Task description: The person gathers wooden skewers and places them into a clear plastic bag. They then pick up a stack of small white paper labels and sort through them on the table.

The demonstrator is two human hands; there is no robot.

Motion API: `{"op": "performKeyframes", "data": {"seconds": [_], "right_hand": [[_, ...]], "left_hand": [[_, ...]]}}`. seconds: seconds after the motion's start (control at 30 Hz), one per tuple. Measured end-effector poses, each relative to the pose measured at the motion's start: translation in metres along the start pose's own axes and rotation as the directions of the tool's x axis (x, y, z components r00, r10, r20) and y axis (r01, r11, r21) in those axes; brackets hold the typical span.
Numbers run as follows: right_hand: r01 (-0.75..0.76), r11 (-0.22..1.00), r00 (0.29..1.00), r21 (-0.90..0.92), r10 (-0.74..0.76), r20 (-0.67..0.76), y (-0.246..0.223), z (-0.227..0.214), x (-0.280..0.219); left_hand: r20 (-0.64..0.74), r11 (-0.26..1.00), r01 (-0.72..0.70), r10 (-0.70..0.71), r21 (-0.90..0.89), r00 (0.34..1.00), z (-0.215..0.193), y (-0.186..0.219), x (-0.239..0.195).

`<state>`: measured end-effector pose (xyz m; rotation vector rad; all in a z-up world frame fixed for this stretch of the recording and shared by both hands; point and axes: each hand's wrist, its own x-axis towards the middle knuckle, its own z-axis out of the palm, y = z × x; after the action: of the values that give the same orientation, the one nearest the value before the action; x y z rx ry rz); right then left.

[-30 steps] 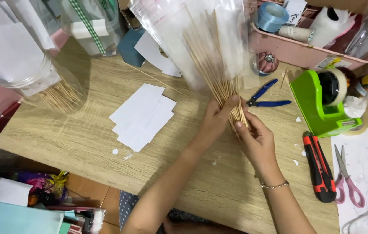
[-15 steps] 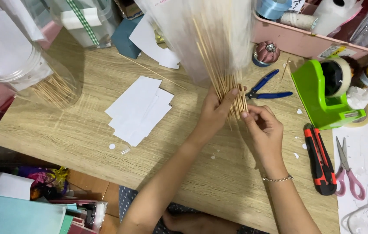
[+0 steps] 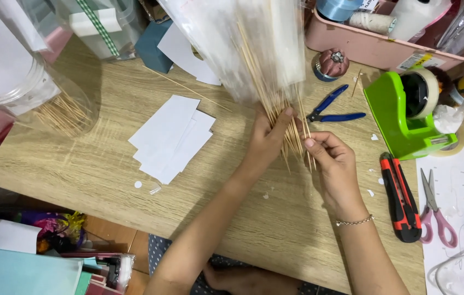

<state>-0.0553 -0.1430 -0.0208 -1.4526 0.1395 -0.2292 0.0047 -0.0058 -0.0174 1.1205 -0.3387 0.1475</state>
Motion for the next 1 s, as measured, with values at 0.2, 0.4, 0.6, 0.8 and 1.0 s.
{"op": "performKeyframes", "data": {"seconds": [0.2, 0.4, 0.6, 0.8, 1.0], "right_hand": [[-0.046, 0.993, 0.999, 0.111, 0.045, 0.011, -0.004, 0.000, -0.001], [-0.063, 0.981, 0.998, 0.186, 0.062, 0.012, -0.005, -0.011, 0.006], [-0.056, 0.979, 0.997, 0.195, 0.064, -0.036, -0.002, -0.025, 0.011], [0.079, 0.984, 0.994, 0.161, -0.066, -0.085, 0.007, -0.030, 0.013], [0.271, 0.954, 0.962, 0.130, -0.264, -0.071, 0.010, -0.030, 0.008]], "left_hand": [[-0.002, 0.997, 0.070, -0.070, -0.014, 0.998, 0.003, 0.004, 0.000], [-0.017, 0.998, 0.059, -0.059, -0.003, 0.998, 0.001, 0.001, 0.000], [-0.032, 0.998, 0.045, -0.043, 0.037, 0.999, -0.001, 0.016, 0.004], [-0.012, 0.997, 0.072, -0.071, 0.041, 0.997, -0.001, 0.006, 0.000], [0.060, 0.938, 0.296, -0.311, 0.182, 0.949, 0.012, 0.008, -0.011]]}}
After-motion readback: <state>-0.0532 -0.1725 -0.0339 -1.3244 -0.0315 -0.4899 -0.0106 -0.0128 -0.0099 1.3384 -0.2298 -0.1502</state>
